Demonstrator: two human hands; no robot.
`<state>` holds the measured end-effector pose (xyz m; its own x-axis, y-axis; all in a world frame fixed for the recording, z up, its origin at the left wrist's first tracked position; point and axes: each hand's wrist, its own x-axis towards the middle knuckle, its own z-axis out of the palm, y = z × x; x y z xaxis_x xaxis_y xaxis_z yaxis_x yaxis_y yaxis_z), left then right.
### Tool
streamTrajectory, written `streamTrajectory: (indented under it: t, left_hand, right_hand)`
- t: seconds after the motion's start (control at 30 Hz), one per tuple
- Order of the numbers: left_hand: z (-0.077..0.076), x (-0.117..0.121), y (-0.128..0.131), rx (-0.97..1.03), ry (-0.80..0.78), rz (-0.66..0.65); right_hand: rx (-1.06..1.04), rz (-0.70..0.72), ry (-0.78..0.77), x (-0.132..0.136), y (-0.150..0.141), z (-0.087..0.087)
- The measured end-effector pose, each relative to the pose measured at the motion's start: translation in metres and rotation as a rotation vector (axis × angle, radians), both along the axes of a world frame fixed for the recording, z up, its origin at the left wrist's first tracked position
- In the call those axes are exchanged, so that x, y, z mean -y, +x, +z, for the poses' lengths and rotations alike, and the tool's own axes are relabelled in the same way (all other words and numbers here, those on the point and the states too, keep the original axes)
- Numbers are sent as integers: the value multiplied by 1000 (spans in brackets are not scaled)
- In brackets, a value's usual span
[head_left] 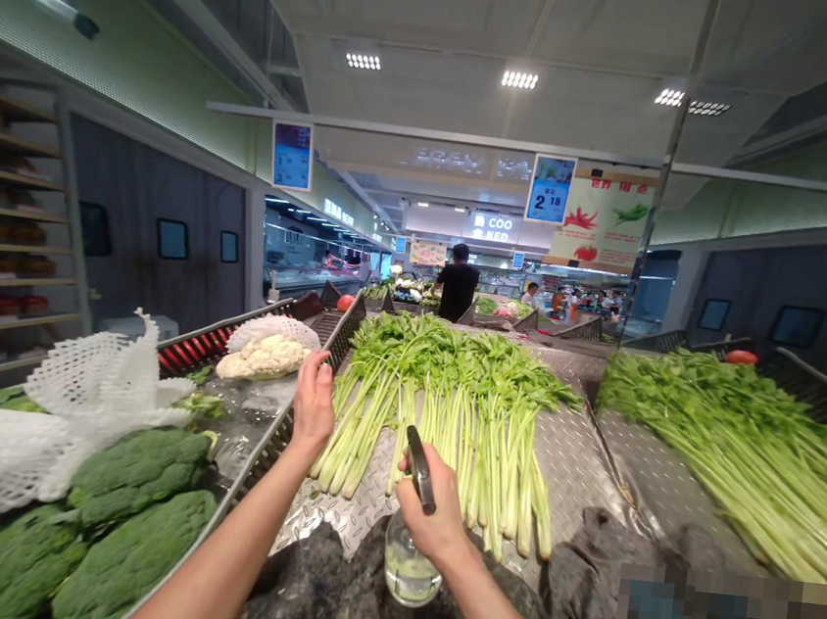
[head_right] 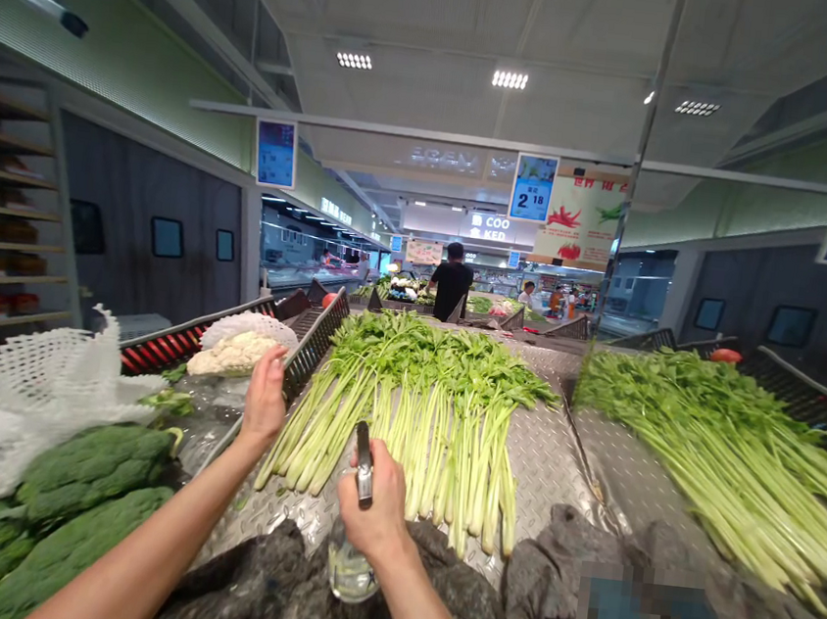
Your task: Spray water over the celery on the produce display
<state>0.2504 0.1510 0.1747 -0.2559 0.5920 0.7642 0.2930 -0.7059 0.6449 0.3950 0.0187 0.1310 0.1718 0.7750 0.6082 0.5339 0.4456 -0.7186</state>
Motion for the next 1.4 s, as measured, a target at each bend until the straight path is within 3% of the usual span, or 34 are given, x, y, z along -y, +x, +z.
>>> streamTrajectory:
  t: [0.17, 0.43, 0.6, 0.73, 1.07, 1.27, 1.4]
  left_hand:
    - [-3, -1, -8, -6, -11, -4]
    - [-4, 1, -8, 9, -32, -42]
    - [-10, 9, 2, -29, -77, -95]
    - [-13, 15, 13, -78, -92, -142]
    - [-14, 26, 35, -73, -120, -226]
    - [-34, 27, 51, -25, -114, -266]
    - [-37, 28, 52, -15, -129, -271]
  right_hand:
    - [38, -2, -4, -1, -11, -9]
    - [27, 15, 23, 3, -13, 4]
    - [30, 26, -8, -1, -11, -8]
    - [0, -46, -99, -8, -1, -16]
    - [-78, -122, -109, -11, 25, 7]
    - [-62, -111, -130, -6, 28, -11]
    - [-50, -157, -83, -1, 38, -18]
